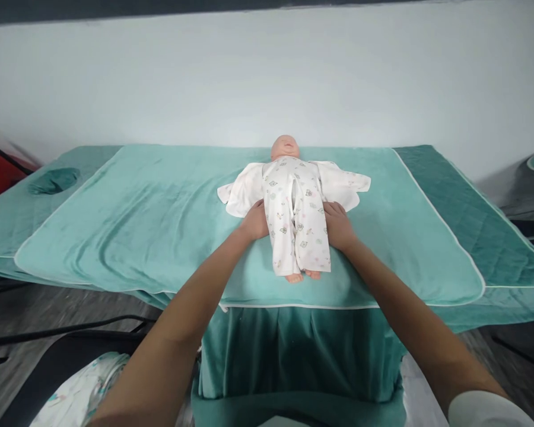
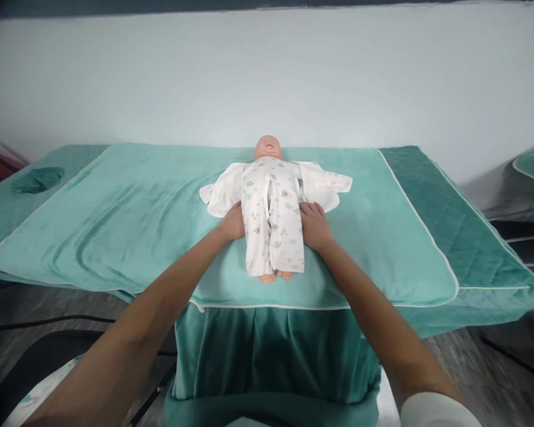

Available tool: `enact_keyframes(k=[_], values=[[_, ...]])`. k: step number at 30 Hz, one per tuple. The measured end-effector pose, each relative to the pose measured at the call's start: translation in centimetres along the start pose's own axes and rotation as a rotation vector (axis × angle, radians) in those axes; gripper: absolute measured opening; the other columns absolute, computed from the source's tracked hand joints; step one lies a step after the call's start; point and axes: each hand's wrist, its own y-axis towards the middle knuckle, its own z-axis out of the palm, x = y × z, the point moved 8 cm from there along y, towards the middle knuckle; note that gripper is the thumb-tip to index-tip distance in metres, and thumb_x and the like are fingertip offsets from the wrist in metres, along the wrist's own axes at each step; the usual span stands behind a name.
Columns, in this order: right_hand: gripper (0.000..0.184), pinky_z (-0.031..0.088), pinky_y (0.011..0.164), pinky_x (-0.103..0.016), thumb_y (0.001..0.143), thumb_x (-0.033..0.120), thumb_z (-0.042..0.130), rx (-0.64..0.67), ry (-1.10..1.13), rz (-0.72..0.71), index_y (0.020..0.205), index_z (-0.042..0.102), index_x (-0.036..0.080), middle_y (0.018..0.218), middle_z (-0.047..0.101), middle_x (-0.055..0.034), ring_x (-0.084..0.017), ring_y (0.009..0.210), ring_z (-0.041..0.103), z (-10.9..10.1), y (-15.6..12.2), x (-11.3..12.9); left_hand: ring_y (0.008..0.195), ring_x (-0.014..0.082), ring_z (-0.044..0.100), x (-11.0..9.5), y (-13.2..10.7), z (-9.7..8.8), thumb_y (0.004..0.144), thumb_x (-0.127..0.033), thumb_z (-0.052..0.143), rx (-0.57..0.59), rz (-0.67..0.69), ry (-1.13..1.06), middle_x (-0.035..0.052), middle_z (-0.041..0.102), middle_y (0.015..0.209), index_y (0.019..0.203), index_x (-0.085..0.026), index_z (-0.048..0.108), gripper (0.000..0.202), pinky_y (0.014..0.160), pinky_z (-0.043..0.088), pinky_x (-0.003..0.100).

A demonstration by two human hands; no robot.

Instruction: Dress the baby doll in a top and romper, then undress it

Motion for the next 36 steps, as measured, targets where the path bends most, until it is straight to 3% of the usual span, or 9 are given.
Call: enact_keyframes(k=[7, 9, 12, 15, 23, 27, 31, 36], values=[[0.037, 0.044, 0.101, -0.045, 0.095, 0.032, 0.051, -0.118, 0.196, 0.027, 0.123, 0.063, 0.012, 0.121, 0.064, -0.0177, -0.031, 0.114, 0.055, 0.9, 3.3, -1.6, 0.11, 0.0325, 0.063, 1.5, 1.7, -0.4, 0.081, -0.026, 0.063, -0.033, -0.118, -0.01, 0.0131, 0.072, 0.104, 0.094, -0.02, 0.073, 0.018, 0.104, 0.042, 0.047], [0.037, 0.042, 0.102, -0.046, 0.095, 0.035, 0.051, -0.144, 0.171, 0.058, 0.123, 0.061, 0.012, 0.12, 0.063, -0.0177, -0.031, 0.113, 0.054, 1.2, 4.0, -1.9, 0.11, 0.0335, 0.061, 1.8, 2.1, -0.5, 0.082, -0.028, 0.063, -0.03, -0.152, -0.011, 0.0142, 0.071, 0.106, 0.094, -0.019, 0.072, 0.018, 0.099, 0.043, 0.048], [0.034, 0.036, 0.106, -0.047, 0.098, 0.035, 0.048, -0.129, 0.118, 0.081, 0.119, 0.061, 0.011, 0.118, 0.062, -0.0185, -0.03, 0.115, 0.051, 1.5, 4.5, -2.1, 0.116, 0.0355, 0.057, 2.4, 2.6, -0.6, 0.084, -0.031, 0.062, -0.031, -0.203, -0.022, 0.0151, 0.068, 0.117, 0.109, -0.021, 0.07, 0.028, 0.098, 0.044, 0.049], [0.039, 0.031, 0.111, -0.047, 0.1, 0.034, 0.046, -0.105, 0.109, 0.05, 0.126, 0.059, 0.007, 0.123, 0.06, -0.0212, -0.03, 0.12, 0.049, 1.6, 4.4, -1.7, 0.124, 0.0376, 0.053, 3.0, 3.1, -0.5, 0.085, -0.032, 0.063, -0.053, -0.242, -0.049, 0.0146, 0.067, 0.122, 0.122, -0.023, 0.066, 0.038, 0.1, 0.043, 0.05], [0.043, 0.026, 0.121, -0.049, 0.096, 0.023, 0.042, -0.1, 0.022, 0.069, 0.135, 0.056, 0.013, 0.127, 0.061, -0.018, -0.03, 0.127, 0.052, 1.4, 4.3, -1.2, 0.115, 0.0358, 0.058, 3.0, 2.5, -1.0, 0.08, -0.036, 0.07, -0.15, -0.31, -0.14, 0.0147, 0.069, 0.111, 0.114, -0.021, 0.071, 0.037, 0.103, 0.044, 0.045], [0.04, 0.03, 0.118, -0.049, 0.093, 0.02, 0.044, -0.067, -0.026, 0.044, 0.13, 0.06, 0.013, 0.129, 0.061, -0.0185, -0.031, 0.127, 0.051, 1.2, 3.2, -0.5, 0.112, 0.0341, 0.061, 1.1, 1.0, -1.1, 0.083, -0.032, 0.065, -0.114, -0.217, -0.071, 0.0147, 0.071, 0.107, 0.11, -0.02, 0.073, 0.031, 0.105, 0.042, 0.045], [0.035, 0.043, 0.101, -0.044, 0.092, 0.028, 0.053, -0.004, -0.014, 0.024, 0.12, 0.064, 0.01, 0.118, 0.064, -0.0187, -0.032, 0.113, 0.055, 1.0, 1.8, 0.4, 0.116, 0.033, 0.062, -0.5, -0.5, -0.7, 0.084, -0.029, 0.063, -0.051, -0.106, -0.004, 0.0131, 0.072, 0.113, 0.112, -0.021, 0.073, 0.031, 0.108, 0.041, 0.045], [0.027, 0.041, 0.093, -0.041, 0.097, 0.025, 0.05, 0.046, -0.062, 0.077, 0.113, 0.068, 0.013, 0.113, 0.065, -0.0162, -0.031, 0.11, 0.055, 0.8, 1.6, 0.9, 0.122, 0.0325, 0.061, -1.0, -0.8, -0.8, 0.084, -0.032, 0.064, -0.053, -0.055, -0.002, 0.0121, 0.071, 0.123, 0.118, -0.022, 0.071, 0.036, 0.11, 0.04, 0.045]])
